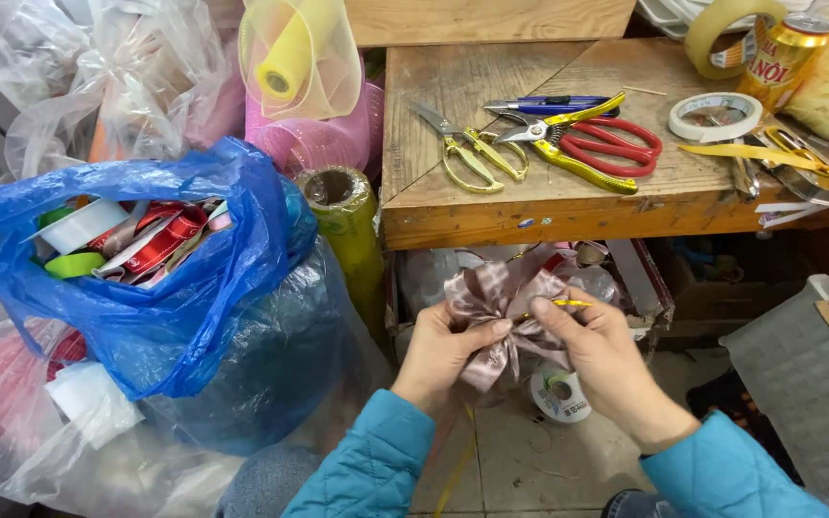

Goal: Assembling a decorative bow by folding and tying ribbon on a workbench.

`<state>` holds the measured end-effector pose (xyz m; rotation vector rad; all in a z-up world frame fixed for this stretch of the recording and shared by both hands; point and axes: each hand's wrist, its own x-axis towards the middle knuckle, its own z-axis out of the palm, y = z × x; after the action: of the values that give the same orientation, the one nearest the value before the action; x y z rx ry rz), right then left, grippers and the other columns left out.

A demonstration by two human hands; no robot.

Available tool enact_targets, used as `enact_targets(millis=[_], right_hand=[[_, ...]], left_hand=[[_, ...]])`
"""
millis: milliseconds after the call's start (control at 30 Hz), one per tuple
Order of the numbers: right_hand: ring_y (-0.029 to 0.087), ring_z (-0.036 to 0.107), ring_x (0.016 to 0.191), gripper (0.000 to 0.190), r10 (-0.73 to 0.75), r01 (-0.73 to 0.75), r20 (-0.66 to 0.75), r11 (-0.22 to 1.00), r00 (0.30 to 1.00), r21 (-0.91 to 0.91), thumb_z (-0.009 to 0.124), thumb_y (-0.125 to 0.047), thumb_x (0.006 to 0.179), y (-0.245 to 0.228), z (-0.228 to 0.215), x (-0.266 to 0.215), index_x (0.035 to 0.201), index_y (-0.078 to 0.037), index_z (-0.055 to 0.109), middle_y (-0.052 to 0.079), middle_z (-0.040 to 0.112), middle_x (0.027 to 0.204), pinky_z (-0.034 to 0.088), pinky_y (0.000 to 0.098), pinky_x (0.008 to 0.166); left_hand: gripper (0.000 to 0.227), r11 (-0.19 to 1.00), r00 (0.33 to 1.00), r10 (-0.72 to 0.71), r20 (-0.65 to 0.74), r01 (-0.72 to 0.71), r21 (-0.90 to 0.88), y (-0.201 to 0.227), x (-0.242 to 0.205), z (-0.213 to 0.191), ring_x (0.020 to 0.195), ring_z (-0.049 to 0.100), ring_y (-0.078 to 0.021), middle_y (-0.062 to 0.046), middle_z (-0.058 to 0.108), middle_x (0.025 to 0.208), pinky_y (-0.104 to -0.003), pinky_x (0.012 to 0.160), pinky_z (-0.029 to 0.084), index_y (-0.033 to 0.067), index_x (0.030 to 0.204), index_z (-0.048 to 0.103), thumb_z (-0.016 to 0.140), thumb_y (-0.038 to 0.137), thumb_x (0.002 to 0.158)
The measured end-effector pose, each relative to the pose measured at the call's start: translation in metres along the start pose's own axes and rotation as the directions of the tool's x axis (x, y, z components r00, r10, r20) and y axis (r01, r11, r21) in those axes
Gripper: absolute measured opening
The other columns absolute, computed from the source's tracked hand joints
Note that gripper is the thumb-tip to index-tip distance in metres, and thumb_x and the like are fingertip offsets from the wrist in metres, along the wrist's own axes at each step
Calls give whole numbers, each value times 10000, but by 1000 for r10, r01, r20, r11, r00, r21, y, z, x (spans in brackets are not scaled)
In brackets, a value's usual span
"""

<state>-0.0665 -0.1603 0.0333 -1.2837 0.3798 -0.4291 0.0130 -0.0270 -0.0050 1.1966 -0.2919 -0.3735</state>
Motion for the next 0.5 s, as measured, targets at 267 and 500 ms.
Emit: enact_targets(millis=[267, 500], right_hand=[[145, 615, 753, 225, -102, 96, -28, 979, 994, -178, 796, -190, 941, -4, -27, 14, 1093, -25, 799, 116, 708, 822, 574, 292, 636], [200, 671, 894, 381, 58, -57, -19, 998, 998, 28, 681, -379, 1019, -27, -37, 19, 1258, -86, 629, 104, 693, 1070, 558, 331, 718]], left_hand=[[331, 862, 951, -284, 121, 308, -402, -5, -1, -11, 755, 792, -296, -223, 770, 884, -358, 653, 665, -117, 1078, 742, 874, -58, 781], [352, 883, 966, -258, -1, 235, -407, -25, 14, -21, 727, 790, -309, -209, 764, 869, -378, 596, 664, -118, 1091, 729, 885, -41, 785]])
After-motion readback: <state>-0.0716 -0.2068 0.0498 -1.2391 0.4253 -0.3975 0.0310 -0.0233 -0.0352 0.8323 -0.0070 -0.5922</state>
